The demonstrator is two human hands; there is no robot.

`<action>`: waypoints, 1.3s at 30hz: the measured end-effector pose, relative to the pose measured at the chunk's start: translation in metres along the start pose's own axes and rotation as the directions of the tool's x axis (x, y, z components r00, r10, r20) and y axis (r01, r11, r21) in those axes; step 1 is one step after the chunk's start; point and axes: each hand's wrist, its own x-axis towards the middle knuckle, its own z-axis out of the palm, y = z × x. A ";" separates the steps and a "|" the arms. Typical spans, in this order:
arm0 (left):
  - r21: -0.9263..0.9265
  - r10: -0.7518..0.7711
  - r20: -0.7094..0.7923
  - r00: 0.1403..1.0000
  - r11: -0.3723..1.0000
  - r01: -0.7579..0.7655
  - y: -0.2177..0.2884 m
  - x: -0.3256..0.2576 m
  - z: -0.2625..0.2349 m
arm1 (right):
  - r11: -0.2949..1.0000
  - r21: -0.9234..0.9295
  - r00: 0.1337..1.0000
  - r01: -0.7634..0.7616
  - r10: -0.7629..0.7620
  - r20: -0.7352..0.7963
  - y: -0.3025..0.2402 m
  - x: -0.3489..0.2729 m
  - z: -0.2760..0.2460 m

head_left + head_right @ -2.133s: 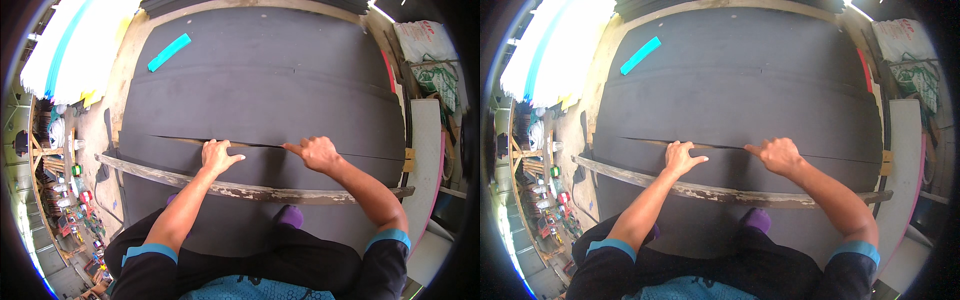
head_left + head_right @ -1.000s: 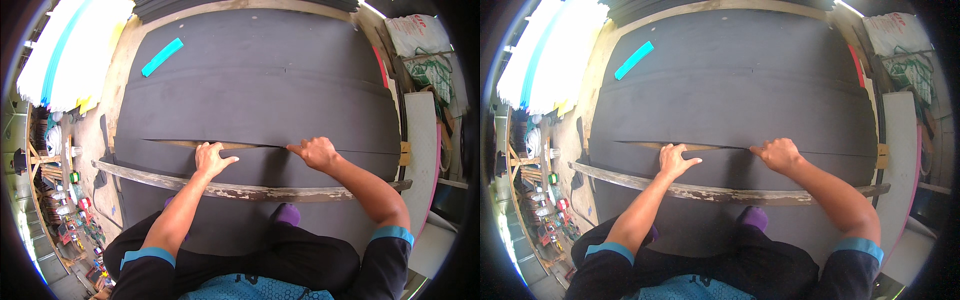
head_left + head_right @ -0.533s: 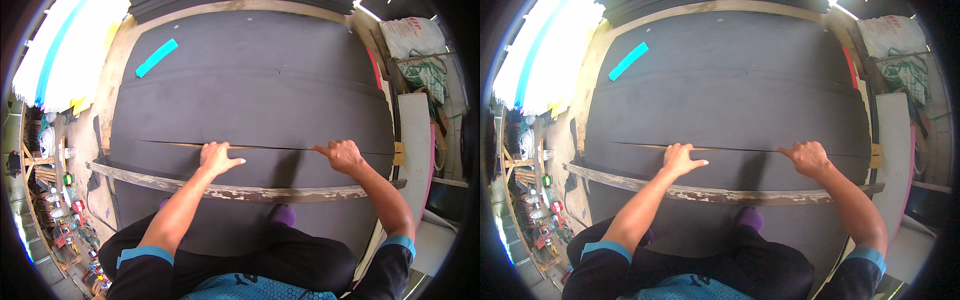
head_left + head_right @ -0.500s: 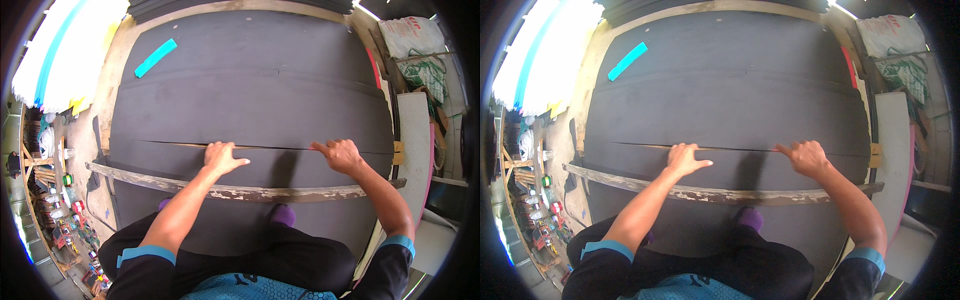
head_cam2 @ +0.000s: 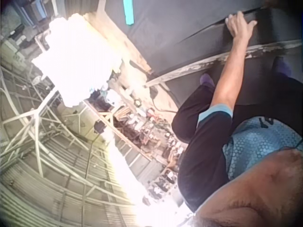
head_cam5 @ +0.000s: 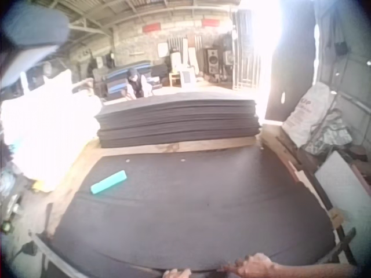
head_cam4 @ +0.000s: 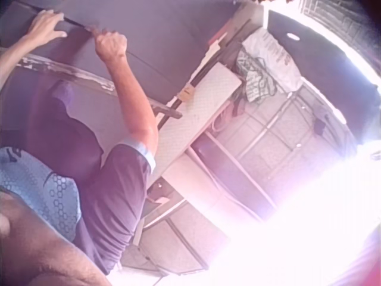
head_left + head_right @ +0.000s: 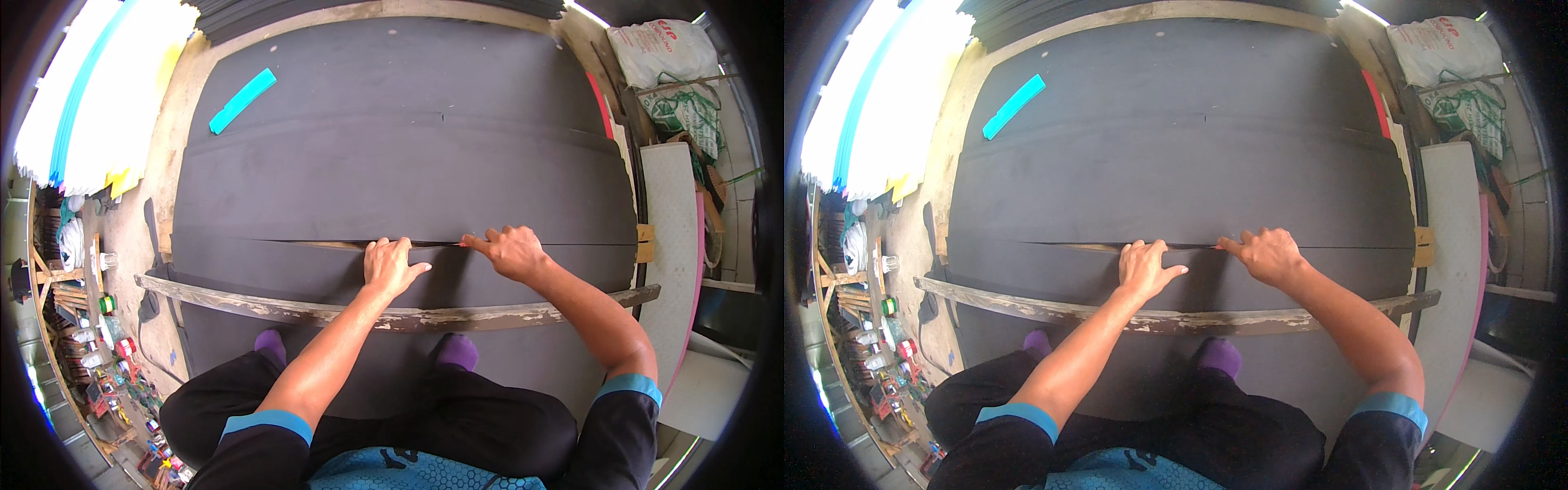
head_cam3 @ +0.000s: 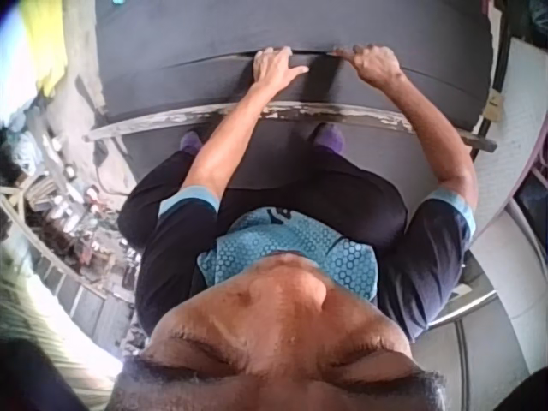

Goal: The person uses a utility knife and a wooden straightedge to cut a large black foam sheet into strips. They repeatedly measure, score, and separate sections, then stack the cut pieces on the work surface.

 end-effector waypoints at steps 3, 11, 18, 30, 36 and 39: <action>-0.009 0.006 -0.016 1.000 1.000 -0.006 0.000 -0.001 0.001 | 1.000 0.007 0.999 -0.023 0.023 0.045 0.001 -0.001 0.002; -0.031 0.011 -0.010 1.000 0.999 -0.011 -0.008 -0.003 -0.001 | 0.994 -0.023 0.987 -0.107 0.109 0.120 0.038 -0.040 0.014; -0.005 0.003 0.100 0.995 1.000 -0.002 -0.004 0.006 -0.009 | 0.978 -0.064 0.972 -0.197 0.203 0.115 0.089 -0.091 0.038; -0.137 -0.140 -0.189 0.972 0.984 0.115 0.000 0.067 0.004 | 0.837 0.425 0.722 -0.345 0.526 -0.450 0.103 -0.029 0.092; 0.258 -0.200 -0.093 0.975 0.941 0.217 0.015 0.106 0.032 | 0.883 0.379 0.756 -0.277 0.444 -0.480 0.099 0.073 0.112; 0.244 -0.185 -0.061 0.981 0.950 0.195 0.014 0.105 0.030 | 0.875 0.422 0.751 -0.236 0.440 -0.492 0.099 0.072 0.122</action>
